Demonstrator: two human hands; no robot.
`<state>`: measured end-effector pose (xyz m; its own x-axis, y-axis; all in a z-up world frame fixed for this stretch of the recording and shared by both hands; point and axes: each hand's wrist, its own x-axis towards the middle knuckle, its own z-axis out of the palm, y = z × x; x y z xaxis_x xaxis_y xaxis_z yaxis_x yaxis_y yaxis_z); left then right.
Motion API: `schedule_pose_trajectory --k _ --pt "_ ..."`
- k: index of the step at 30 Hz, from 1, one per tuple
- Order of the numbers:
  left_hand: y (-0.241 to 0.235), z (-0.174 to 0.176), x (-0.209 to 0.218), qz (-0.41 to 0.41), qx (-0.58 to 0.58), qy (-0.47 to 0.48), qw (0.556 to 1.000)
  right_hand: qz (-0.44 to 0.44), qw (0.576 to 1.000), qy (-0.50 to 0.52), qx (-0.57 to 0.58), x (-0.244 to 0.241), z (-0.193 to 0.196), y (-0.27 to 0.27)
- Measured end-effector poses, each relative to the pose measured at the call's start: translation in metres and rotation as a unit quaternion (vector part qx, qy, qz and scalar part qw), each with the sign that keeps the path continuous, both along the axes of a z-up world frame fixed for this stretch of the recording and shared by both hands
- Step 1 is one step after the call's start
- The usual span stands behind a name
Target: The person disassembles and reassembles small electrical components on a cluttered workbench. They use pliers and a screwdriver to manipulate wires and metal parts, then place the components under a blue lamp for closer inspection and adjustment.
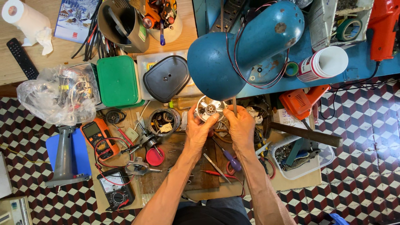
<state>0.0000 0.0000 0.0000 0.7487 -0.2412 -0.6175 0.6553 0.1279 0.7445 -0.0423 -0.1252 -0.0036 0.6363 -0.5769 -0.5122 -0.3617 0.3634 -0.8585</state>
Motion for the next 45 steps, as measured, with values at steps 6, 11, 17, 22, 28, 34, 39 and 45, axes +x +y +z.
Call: schedule_pose_trajectory --k 6,11,17,22,28,34,39,45 --pt "0.004 -0.007 0.038 -0.108 0.128 -0.076 0.983 0.048 0.998 -0.039 -0.033 0.011 -0.015 -0.016" --pt "-0.007 -0.010 0.055 -0.180 0.138 -0.209 0.951 0.061 0.996 -0.029 -0.049 0.015 -0.024 -0.020" --pt "0.009 -0.004 0.050 -0.264 0.178 -0.445 0.837 0.014 0.999 -0.041 0.015 0.015 -0.038 -0.014" --pt "-0.003 0.000 0.049 -0.252 0.259 -0.408 0.839 0.001 0.997 -0.055 0.046 0.024 -0.034 -0.010" --pt "-0.001 0.007 0.068 -0.293 0.250 -0.340 0.858 0.044 0.996 0.028 -0.074 0.000 -0.005 -0.014" --pt "0.001 -0.006 0.078 -0.293 0.222 -0.428 0.826 0.100 0.983 0.064 -0.140 -0.040 0.006 -0.024" --pt "-0.007 -0.005 0.084 -0.303 0.205 -0.402 0.839 0.170 0.968 0.088 -0.161 -0.020 0.007 -0.045" --pt "-0.017 -0.004 0.090 -0.322 0.238 -0.387 0.830 0.240 0.960 0.062 -0.131 -0.002 0.001 -0.068"
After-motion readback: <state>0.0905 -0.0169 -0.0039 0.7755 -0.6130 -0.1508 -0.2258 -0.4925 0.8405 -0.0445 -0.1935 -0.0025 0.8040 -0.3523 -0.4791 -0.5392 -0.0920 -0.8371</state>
